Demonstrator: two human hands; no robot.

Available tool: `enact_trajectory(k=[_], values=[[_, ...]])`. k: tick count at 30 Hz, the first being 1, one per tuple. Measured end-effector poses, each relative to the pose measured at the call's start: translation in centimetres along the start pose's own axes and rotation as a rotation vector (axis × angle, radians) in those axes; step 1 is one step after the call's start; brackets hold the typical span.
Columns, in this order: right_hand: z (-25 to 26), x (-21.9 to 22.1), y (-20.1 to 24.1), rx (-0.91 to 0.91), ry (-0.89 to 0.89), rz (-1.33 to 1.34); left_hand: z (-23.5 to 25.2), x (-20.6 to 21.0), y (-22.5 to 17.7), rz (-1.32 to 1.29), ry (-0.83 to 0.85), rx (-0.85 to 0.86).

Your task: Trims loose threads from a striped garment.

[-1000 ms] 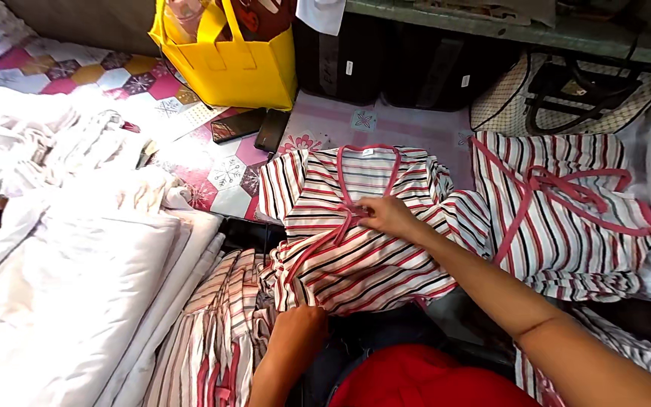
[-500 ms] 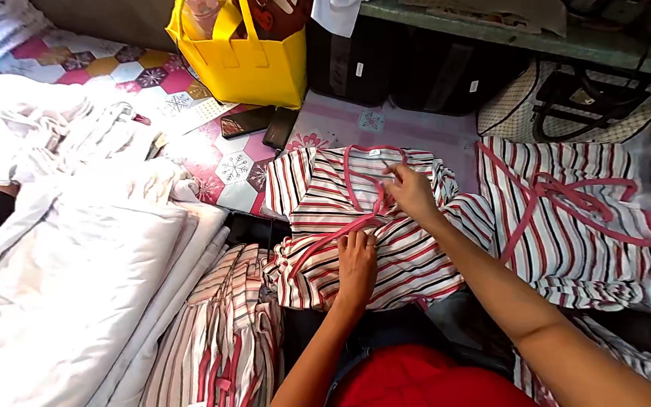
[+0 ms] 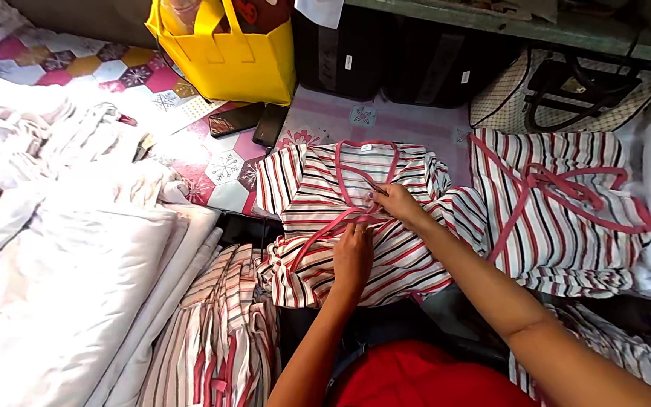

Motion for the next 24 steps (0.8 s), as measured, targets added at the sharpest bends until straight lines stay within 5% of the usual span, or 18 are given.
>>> enact_trajectory(k=[4, 9, 16, 19, 24], values=[[-3.5, -1.3, 1.3, -0.066, -0.001, -0.232, 2.3, 1.4, 0.2, 0.057, 0.021, 0.008], [-8.4, -1.3, 0.0, 0.19, 0.307, -0.596, 3.4, 2.1, 1.4, 0.023, 0.207, -0.122], [-10.9, -0.7, -0.7, 0.19, 0.288, -0.647, 3.5, 2.3, 1.0, 0.045, 0.238, 0.101], [-10.9, -0.6, -1.0, 0.177, 0.278, -0.636, 4.5, 2.6, 0.8, 0.144, 0.399, 0.118], [-11.0, -0.7, -1.6, 0.142, 0.288, -0.616, 4.4, 2.1, 2.4, -0.057, 0.32, 0.077]])
Point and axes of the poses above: each hand's wrist, its own z-axis towards the middle knuckle, its own x-axis out of the palm, y = z × x, the point moved 3 cm from there along z, towards the middle knuckle, and after that the axes turned 5 degrees about y, right-handed, at the moved point
